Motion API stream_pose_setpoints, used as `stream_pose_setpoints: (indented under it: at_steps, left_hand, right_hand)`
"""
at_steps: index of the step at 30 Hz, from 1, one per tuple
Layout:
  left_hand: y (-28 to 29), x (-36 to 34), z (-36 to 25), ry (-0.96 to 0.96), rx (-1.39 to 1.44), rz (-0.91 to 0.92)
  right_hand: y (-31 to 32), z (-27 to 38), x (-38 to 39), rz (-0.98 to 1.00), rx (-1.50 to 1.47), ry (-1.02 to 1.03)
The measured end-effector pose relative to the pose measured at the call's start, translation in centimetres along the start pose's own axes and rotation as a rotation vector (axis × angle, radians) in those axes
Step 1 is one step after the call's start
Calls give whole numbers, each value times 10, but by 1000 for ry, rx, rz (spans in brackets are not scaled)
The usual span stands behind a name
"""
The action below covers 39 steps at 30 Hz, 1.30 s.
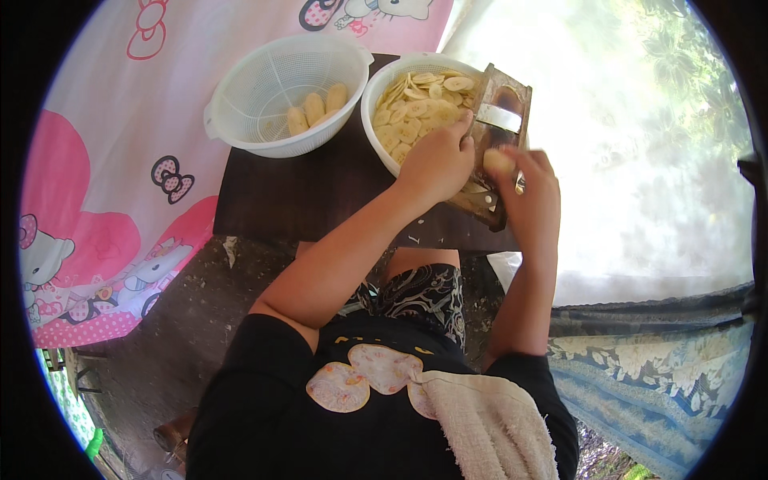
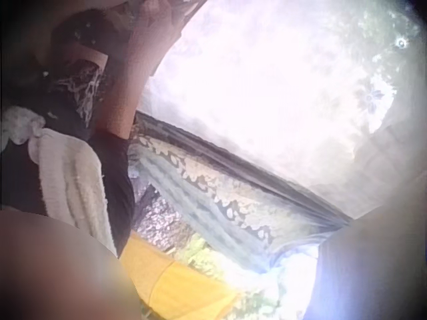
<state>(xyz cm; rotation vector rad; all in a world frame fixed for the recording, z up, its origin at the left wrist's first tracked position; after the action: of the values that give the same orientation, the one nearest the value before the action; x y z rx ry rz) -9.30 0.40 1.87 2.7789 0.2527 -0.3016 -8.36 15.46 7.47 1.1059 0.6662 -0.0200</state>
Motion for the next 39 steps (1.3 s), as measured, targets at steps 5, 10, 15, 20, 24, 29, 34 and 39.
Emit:
stream_pose_setpoints:
  at_steps: [5,10,15,20,24,29,34,39]
  left_hand:
    - [0,-2,3,-1,-47,18]
    - [-2,2,-5,16,-29,29]
    - [-1,6,-6,-7,3,-8]
    - [-1,1,1,10,-38,31]
    - [-3,3,-3,26,-23,39]
    - [-2,5,-5,2,-27,5]
    - [-3,1,5,1,-43,38]
    - [-1,5,1,38,-24,37]
  right_hand:
    - [-19,-21,-61,-126,14,10]
    - [-21,-51,-104,-106,64,-74]
    - [8,-5,2,-112,-67,12]
    - [-9,-17,-39,-200,1,11]
    - [-16,-42,-100,-184,107,-62]
    - [-2,-18,-19,-90,88,-33]
    - [-17,-23,-20,-91,74,-27]
    - [-29,-47,-106,-130,54,-68]
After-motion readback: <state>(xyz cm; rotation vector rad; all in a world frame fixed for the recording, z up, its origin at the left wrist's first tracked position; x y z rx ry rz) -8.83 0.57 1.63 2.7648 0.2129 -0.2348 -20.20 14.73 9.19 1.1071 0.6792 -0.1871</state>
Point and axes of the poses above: each hand's wrist, its own x-axis away from the middle knuckle, its own y-axis out of the back of the hand, z = x × y, the point moved 9 cm from there along -x, towards the middle knuckle, and after that the axes turned 9 degrees about x, right-handed, at the moved point
